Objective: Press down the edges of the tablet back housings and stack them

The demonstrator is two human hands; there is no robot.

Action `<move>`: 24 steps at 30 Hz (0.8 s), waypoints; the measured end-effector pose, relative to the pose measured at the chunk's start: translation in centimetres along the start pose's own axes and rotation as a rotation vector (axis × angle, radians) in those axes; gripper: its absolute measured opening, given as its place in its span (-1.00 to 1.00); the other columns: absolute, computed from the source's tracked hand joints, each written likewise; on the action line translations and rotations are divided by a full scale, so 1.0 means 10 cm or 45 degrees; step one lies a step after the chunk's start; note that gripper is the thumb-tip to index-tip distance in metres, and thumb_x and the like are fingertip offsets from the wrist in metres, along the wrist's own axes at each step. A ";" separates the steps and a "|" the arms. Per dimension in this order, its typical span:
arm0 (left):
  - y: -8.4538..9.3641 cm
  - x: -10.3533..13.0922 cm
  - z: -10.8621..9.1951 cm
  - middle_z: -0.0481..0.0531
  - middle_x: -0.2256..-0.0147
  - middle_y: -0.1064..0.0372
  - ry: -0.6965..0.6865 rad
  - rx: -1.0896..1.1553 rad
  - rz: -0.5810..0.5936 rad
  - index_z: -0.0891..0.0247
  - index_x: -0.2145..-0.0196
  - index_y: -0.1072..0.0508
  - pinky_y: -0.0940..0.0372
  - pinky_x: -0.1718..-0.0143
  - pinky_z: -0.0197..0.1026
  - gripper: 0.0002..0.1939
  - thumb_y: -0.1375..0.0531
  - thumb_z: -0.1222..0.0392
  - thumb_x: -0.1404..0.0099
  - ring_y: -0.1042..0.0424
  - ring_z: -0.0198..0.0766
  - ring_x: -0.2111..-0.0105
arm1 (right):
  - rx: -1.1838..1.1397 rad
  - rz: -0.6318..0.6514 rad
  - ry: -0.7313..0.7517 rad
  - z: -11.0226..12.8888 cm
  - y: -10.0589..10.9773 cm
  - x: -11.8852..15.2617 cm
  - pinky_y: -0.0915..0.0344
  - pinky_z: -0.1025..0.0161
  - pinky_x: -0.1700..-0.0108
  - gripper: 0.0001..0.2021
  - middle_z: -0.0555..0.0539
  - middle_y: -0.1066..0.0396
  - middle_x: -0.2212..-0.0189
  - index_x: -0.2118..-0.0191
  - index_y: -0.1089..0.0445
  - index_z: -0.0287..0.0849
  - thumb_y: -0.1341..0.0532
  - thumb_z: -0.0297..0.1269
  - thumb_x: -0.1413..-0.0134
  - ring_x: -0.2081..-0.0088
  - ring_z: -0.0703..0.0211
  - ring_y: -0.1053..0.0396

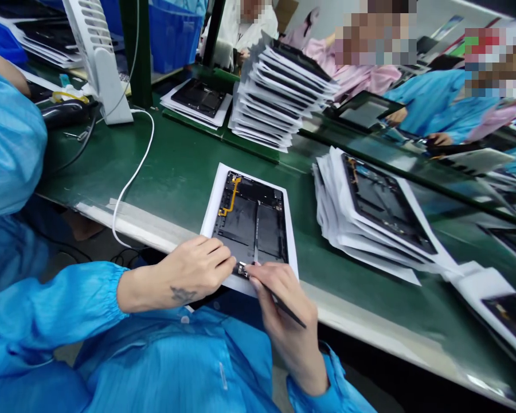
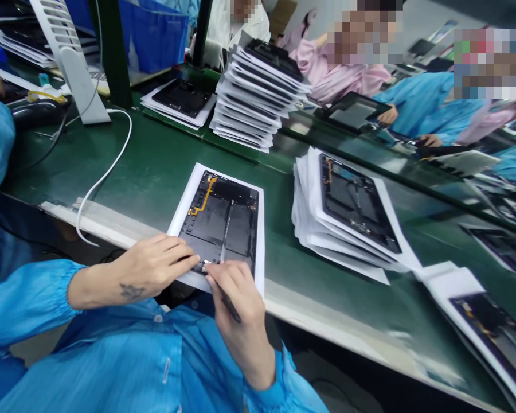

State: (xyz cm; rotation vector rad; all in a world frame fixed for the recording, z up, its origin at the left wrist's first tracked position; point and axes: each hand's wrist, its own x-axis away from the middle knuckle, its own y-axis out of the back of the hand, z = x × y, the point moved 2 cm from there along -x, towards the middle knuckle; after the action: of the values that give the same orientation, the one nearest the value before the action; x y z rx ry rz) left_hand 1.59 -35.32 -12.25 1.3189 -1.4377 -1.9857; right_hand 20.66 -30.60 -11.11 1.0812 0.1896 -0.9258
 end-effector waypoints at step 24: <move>-0.02 -0.16 0.64 0.51 -0.28 -0.17 1.357 1.752 0.042 0.25 -0.44 0.09 -0.51 0.17 -0.03 -0.16 -0.21 -0.04 -0.39 -0.50 0.02 -0.05 | -0.274 -0.465 -0.193 -0.14 -0.17 0.17 -0.45 0.22 0.21 -0.82 -0.06 -0.55 0.32 0.14 -0.56 -0.08 -0.21 -0.42 -0.29 0.25 0.12 -0.50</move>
State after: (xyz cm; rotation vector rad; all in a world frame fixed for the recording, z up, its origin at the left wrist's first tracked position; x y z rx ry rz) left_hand -2.93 -30.61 -11.32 2.1796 -2.0185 0.2263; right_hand 20.90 -30.63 -13.91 0.7855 0.3606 -1.2786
